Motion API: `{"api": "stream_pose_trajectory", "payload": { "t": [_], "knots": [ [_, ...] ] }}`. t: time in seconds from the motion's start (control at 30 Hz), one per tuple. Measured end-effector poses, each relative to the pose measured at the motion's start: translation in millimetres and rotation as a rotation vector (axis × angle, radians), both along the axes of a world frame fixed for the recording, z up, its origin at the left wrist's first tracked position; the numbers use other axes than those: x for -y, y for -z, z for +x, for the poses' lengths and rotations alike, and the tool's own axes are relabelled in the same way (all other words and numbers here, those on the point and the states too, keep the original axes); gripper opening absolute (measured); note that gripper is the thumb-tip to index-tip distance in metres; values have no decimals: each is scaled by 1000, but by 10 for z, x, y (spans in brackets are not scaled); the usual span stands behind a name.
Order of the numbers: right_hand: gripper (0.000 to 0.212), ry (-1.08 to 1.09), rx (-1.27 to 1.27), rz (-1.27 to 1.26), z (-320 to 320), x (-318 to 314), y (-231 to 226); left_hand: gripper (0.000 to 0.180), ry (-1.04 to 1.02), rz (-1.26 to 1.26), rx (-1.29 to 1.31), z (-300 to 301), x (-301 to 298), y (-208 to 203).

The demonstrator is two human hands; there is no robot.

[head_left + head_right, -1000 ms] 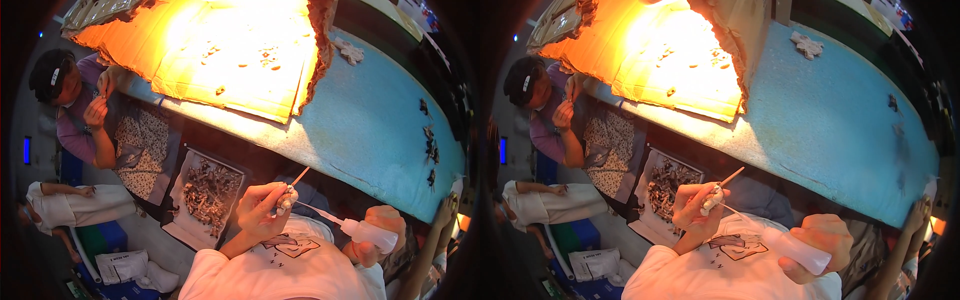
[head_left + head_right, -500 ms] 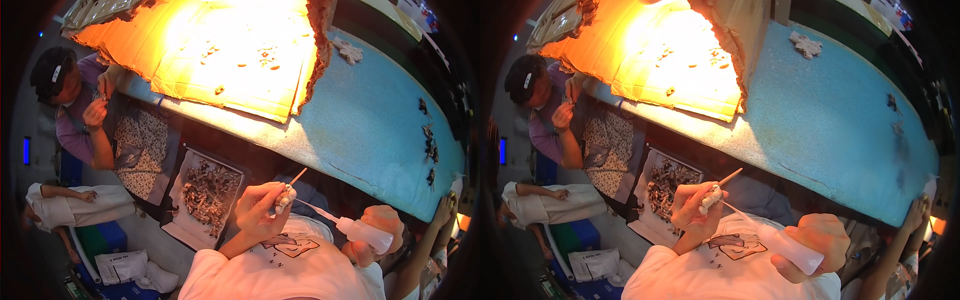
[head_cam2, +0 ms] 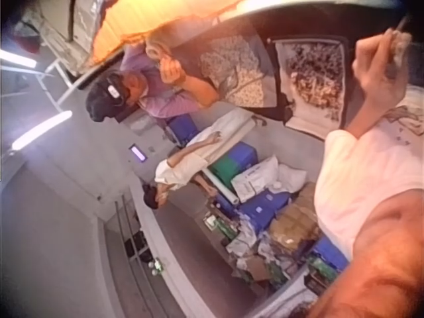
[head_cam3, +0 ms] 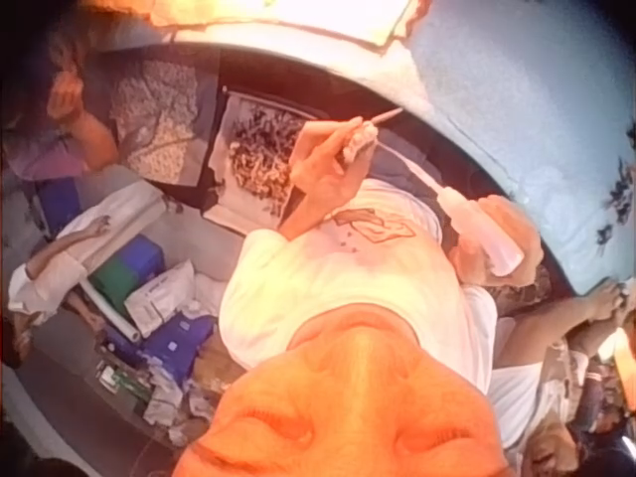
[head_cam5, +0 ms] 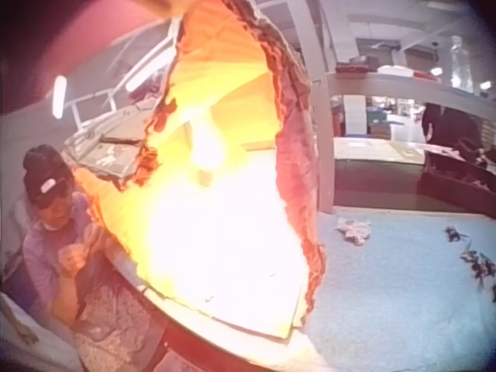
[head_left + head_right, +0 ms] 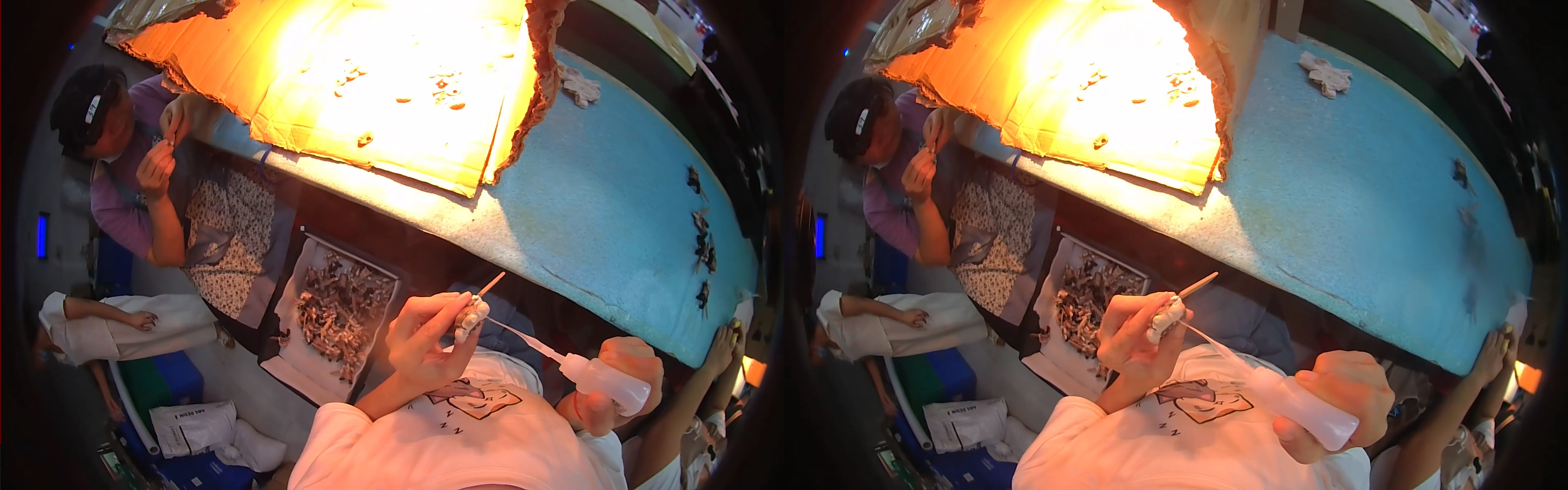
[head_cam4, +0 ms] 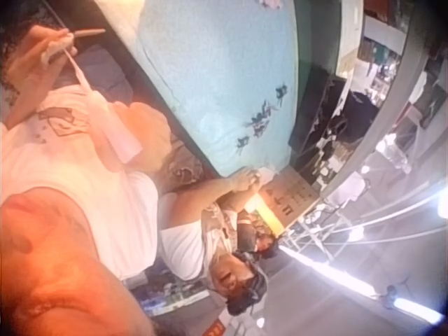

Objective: The person assembles toy figurines by applying liquid adhesive from a dispenser bottle and attaching small component parts and accessories to the figure bodies by hand.

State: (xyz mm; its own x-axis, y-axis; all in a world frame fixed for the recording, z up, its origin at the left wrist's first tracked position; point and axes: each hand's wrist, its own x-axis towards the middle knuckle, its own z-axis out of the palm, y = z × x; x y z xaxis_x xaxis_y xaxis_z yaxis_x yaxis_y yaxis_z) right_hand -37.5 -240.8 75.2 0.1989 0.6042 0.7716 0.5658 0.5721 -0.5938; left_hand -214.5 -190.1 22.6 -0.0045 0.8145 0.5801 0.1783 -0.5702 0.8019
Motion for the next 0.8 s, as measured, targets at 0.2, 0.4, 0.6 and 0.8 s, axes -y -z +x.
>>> {"api": "stream_pose_trajectory", "payload": {
  "t": [0.2,0.4,0.6,0.8],
  "knots": [
    [41,34,-128,-11,-21,21,18,33,13,-18,16,3,-14,0],
    [37,-146,-127,-47,-14,-7,-9,35,-13,-30,30,-10,14,18],
    [37,-159,46,56,6,-49,64,34,-21,-15,4,19,-2,-6],
    [36,-141,49,64,-20,-51,31,34,-21,-32,28,7,-2,23]
  ]
}}
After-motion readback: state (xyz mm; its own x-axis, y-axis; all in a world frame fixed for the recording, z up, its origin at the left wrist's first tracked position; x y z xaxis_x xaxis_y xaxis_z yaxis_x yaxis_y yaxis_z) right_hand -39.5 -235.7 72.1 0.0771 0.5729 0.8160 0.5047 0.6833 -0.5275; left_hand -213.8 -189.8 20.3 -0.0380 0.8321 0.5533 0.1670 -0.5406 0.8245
